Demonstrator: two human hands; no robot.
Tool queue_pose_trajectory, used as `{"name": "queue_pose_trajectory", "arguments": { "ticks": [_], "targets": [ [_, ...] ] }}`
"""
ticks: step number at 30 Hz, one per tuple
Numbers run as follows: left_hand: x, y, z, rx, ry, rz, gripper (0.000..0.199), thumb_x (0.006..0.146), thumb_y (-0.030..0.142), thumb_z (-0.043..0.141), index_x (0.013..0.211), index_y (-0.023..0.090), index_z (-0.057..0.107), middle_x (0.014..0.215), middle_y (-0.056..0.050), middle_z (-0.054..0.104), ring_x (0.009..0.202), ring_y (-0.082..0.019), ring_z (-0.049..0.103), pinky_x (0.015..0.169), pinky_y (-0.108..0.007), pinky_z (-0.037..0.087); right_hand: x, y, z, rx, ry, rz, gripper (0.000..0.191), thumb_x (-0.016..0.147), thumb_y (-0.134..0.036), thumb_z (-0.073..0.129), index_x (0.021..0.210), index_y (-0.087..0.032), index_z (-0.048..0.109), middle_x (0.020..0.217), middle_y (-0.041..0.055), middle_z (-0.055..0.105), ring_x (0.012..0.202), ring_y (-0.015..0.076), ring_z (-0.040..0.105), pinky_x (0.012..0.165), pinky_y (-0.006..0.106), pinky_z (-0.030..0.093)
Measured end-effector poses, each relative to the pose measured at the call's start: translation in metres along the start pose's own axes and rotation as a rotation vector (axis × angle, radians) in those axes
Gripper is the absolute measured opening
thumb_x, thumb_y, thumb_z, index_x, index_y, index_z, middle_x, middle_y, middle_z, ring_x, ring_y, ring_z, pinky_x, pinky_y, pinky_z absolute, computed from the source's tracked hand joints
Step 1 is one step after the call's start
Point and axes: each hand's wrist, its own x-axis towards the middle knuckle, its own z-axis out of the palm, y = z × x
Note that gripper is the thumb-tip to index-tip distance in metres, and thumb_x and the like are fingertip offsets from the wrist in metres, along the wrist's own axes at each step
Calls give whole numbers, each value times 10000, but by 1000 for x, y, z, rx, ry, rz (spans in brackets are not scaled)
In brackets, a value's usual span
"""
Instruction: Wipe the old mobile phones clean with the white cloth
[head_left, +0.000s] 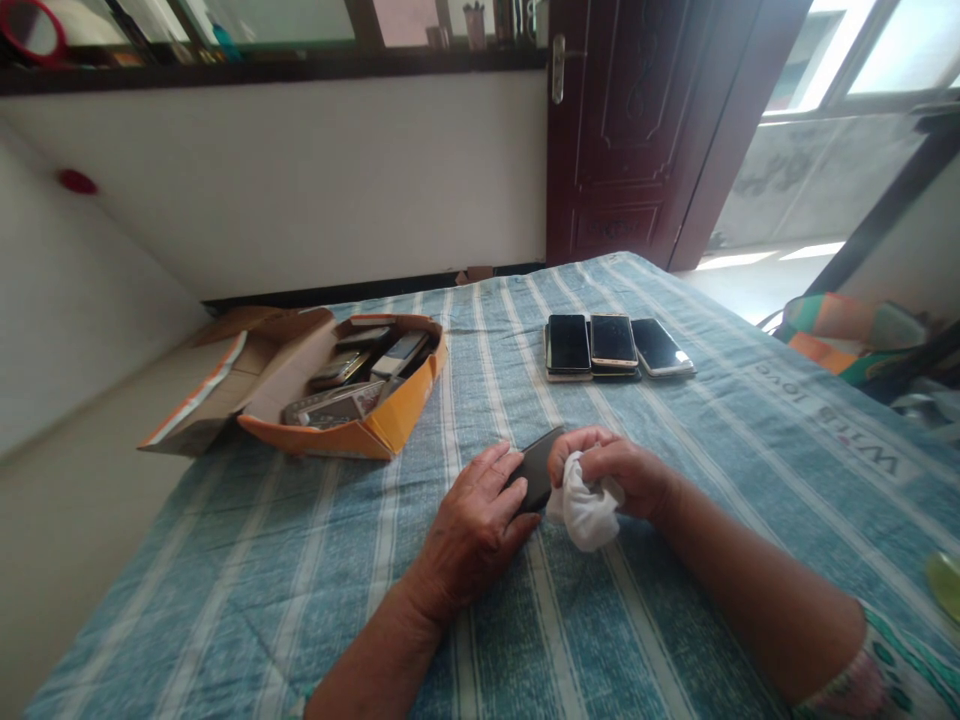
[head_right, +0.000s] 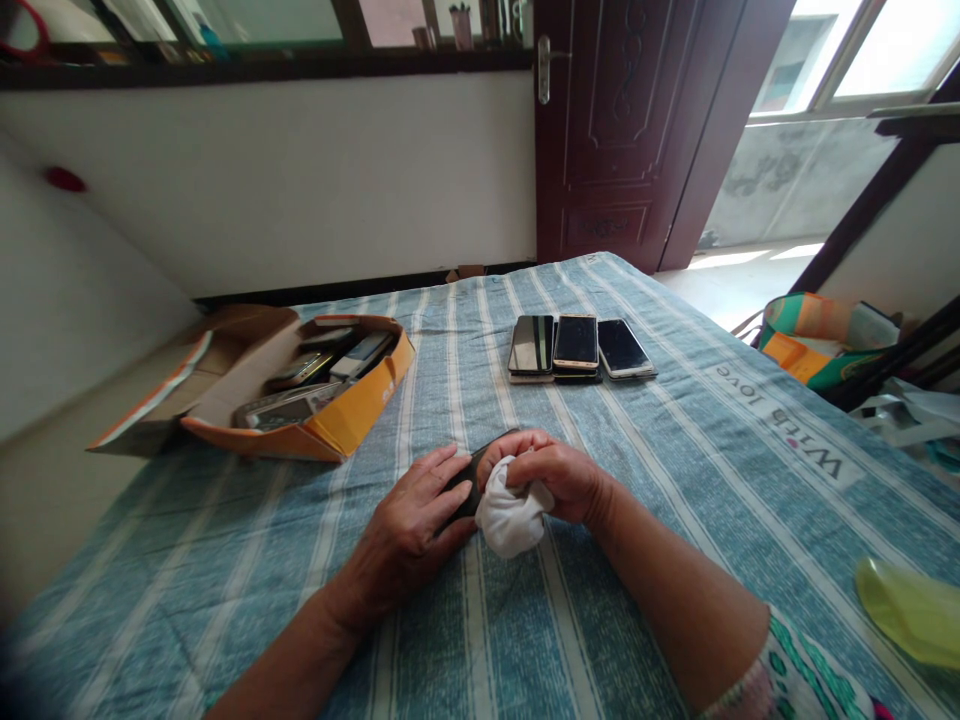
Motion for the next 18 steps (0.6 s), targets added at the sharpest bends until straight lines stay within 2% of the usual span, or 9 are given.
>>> {"name": "queue_pose_trajectory", "arguments": {
  "ticks": [13, 18],
  "targets": [
    [1, 2, -2, -40, 56, 24, 117, 867, 228, 617, 843, 125, 668, 1101, -158, 691, 1164, -315, 585, 948, -500, 547, 0, -1, 0, -26, 23, 11, 152, 550, -130, 619, 674, -113, 706, 543, 0, 607, 456, 78, 489, 441, 173, 378],
    [0, 3, -3, -24, 54, 18, 114, 874, 222, 605, 842, 135, 671, 1108, -145, 694, 1161, -310, 589, 945, -491, 551, -2, -4, -3, -39, 78, 0, 150, 550, -140, 629, 677, -118, 705, 559, 7, 627, 451, 83, 495, 436, 183, 380]
  ]
}}
